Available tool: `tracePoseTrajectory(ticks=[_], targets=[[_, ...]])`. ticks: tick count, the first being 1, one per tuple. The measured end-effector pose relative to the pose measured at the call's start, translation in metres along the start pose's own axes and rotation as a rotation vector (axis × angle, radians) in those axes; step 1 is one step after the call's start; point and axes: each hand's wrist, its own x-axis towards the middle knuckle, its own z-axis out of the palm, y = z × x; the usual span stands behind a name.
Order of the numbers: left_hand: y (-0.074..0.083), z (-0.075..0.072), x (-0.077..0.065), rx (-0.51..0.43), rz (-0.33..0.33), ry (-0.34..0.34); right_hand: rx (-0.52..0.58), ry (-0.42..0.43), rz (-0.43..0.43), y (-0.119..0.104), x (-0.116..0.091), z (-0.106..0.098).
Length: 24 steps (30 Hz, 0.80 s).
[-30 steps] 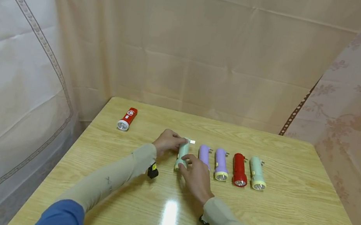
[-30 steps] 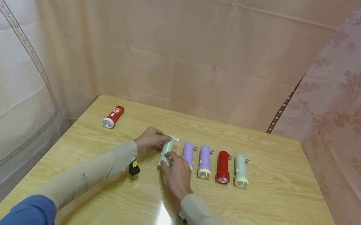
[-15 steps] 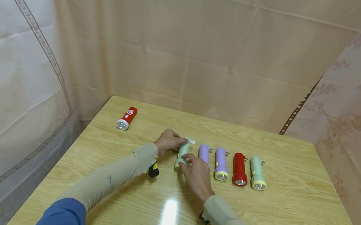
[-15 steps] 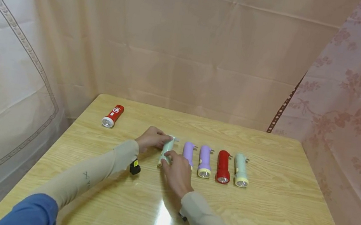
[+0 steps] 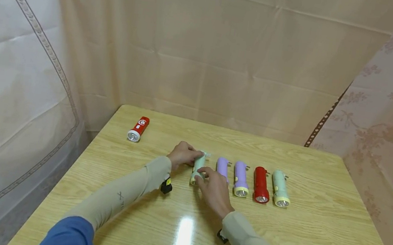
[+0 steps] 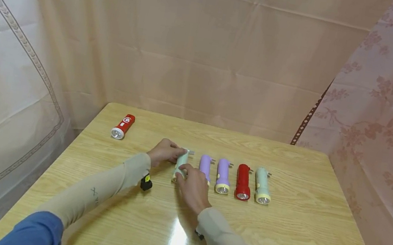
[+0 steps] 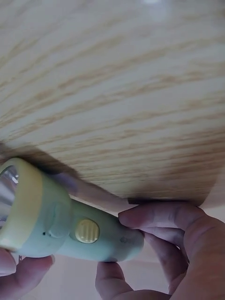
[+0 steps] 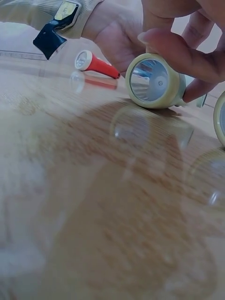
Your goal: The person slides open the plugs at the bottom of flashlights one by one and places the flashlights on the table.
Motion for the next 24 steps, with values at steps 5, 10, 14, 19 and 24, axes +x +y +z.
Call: tracePoseTrajectory(ticks=[5,10,14,19,24], targets=[[-0.0013,-0.0007,0.0021,0.043,-0.003,-0.005,0.008,-0.011,-0.002,0.0005,0.0013,-0.0008],[-0.0013,-0.0013,0.0031,0.066,-0.009,-0.010,0.006,-0.022,-0.003,0.0005,0.0018,-0.0014],[-0.0009,-0.0016,0.0026,0.065,-0.015,-0.009,0.032,-0.039,0.016,-0.0001,0.0018,-0.0020],[-0.0002,-0.0018,0.0013,0.070,-0.013,-0.007,0.052,-0.048,0.024,-0.0003,0.0021,-0.0027],[-0.0005,-0.0020,0.0004,0.073,-0.005,-0.005,0.011,-0.018,-0.004,0.0004,0.0035,-0.0024]])
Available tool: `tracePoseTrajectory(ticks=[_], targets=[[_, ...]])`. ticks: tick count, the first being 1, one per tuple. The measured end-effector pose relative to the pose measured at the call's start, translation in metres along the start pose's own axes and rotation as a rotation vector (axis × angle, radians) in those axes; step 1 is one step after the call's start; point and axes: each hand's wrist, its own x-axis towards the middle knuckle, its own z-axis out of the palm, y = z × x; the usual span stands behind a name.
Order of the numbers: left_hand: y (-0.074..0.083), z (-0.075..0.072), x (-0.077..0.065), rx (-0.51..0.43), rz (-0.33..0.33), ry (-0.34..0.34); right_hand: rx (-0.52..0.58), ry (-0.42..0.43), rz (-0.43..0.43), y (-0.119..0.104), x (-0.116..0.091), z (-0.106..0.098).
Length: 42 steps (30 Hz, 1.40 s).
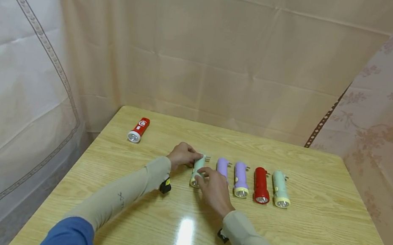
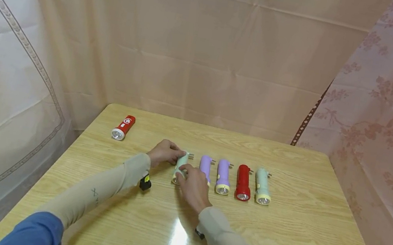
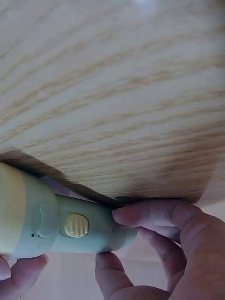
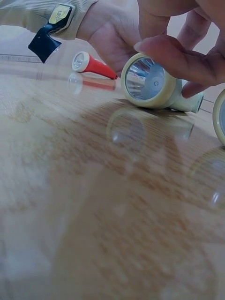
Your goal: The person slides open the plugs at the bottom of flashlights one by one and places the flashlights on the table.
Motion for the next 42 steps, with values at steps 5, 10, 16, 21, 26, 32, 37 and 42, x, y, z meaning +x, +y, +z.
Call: tracePoseTrajectory(ticks=[5,10,16,21,26,32,37,42], targets=[[-0.001,-0.001,-0.003,-0.020,0.007,0.009,-0.014,0.024,-0.031,0.000,0.000,0.002],[-0.001,-0.003,-0.007,-0.024,0.013,0.011,-0.020,0.056,-0.024,0.000,-0.001,0.003],[-0.001,-0.007,-0.009,-0.013,0.022,0.004,-0.026,0.084,-0.008,-0.002,0.000,0.004],[-0.004,-0.015,-0.012,0.018,0.035,0.008,-0.014,0.103,-0.008,-0.004,0.002,0.005],[-0.007,-0.025,-0.015,0.078,0.045,0.017,0.036,0.112,-0.020,-0.007,0.002,0.005],[-0.012,-0.038,-0.016,0.047,0.070,-0.001,0.152,0.078,-0.003,-0.013,0.004,0.004],[-0.010,-0.049,-0.026,0.006,0.104,-0.005,0.191,0.066,0.015,-0.019,0.006,0.008],[-0.009,-0.061,-0.033,-0.014,0.124,0.010,0.196,0.050,0.014,-0.028,0.007,0.013]])
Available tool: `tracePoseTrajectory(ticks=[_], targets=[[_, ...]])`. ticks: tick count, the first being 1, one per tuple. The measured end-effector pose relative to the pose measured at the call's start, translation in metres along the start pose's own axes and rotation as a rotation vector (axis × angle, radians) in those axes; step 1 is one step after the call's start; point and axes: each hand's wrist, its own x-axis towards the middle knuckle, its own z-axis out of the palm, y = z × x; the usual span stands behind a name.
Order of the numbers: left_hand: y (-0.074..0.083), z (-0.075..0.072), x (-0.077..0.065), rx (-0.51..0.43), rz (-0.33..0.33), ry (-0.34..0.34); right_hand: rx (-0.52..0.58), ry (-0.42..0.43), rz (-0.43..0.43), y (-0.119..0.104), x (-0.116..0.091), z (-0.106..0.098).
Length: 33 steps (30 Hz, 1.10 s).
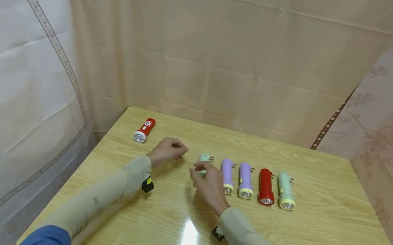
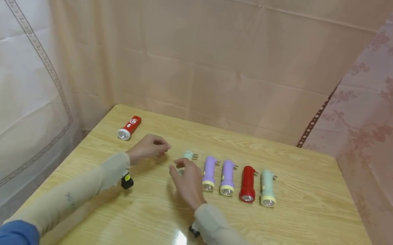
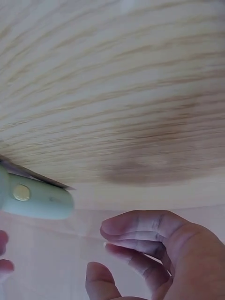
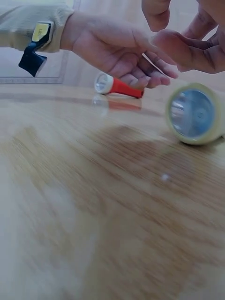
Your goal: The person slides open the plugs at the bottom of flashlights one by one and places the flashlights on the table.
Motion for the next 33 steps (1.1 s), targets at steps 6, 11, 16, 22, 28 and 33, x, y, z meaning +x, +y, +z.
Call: tracePoseTrajectory(ticks=[6,11,16,22,28,33], targets=[[-0.003,-0.013,-0.005,-0.016,0.000,0.006,-0.035,-0.017,-0.038,-0.011,0.001,0.010],[-0.004,-0.023,-0.009,-0.028,-0.014,0.016,-0.029,-0.060,-0.019,-0.017,0.002,0.018],[-0.004,-0.036,-0.012,-0.013,0.007,0.039,0.014,-0.094,0.025,-0.022,0.003,0.026],[-0.002,-0.060,-0.012,-0.018,0.051,0.089,0.166,-0.161,0.086,-0.028,0.007,0.039],[0.001,-0.088,-0.014,-0.035,0.062,0.151,0.305,-0.210,0.153,-0.035,0.014,0.050],[0.002,-0.108,-0.014,-0.080,0.028,0.216,0.398,-0.252,0.238,-0.039,0.021,0.059]])
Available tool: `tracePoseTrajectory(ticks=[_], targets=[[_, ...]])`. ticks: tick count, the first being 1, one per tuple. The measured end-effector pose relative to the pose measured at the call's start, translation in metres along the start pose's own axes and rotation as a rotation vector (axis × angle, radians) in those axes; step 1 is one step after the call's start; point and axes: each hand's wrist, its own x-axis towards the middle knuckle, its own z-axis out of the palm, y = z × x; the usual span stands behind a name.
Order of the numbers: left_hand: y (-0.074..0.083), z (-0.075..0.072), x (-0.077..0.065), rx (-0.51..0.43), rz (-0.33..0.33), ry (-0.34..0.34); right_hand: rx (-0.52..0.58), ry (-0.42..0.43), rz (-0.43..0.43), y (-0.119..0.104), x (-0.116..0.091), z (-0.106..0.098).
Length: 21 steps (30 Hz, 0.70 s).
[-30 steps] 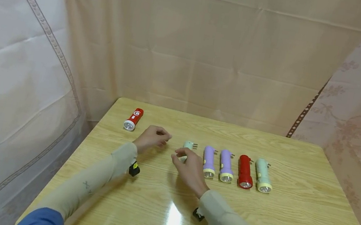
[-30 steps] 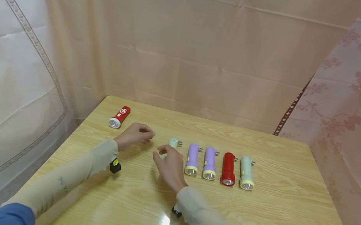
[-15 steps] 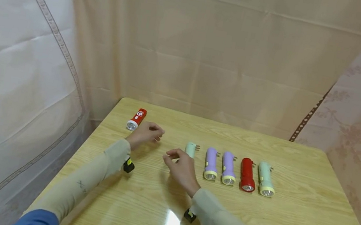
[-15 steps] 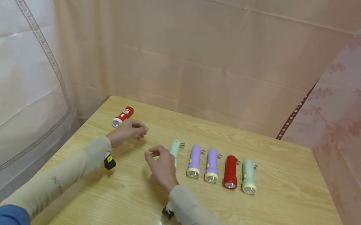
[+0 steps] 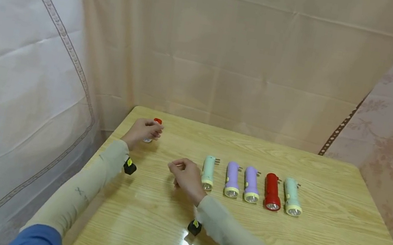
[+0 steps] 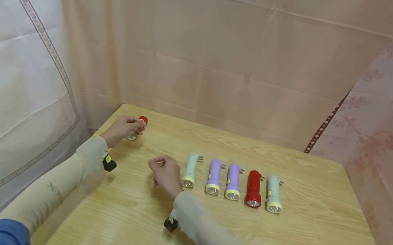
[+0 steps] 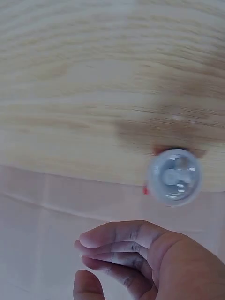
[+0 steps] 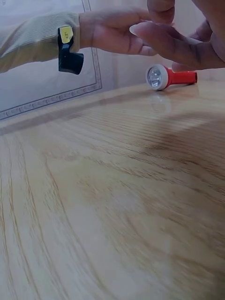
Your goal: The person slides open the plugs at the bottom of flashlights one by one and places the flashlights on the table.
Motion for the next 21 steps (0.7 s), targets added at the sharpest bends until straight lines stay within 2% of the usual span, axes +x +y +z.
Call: tracePoseTrajectory(ticks=[5,11,16,21], targets=[[-0.002,-0.015,0.006,-0.015,-0.020,0.050,0.046,-0.007,0.044,0.000,0.011,0.007],[-0.006,-0.032,0.012,0.012,-0.003,0.102,0.020,0.030,0.079,0.000,0.025,0.018],[-0.009,-0.040,0.019,-0.017,0.008,0.159,0.005,0.062,0.103,0.002,0.036,0.025],[-0.014,-0.044,0.026,-0.006,-0.016,0.205,0.036,0.079,0.131,0.004,0.047,0.033]])
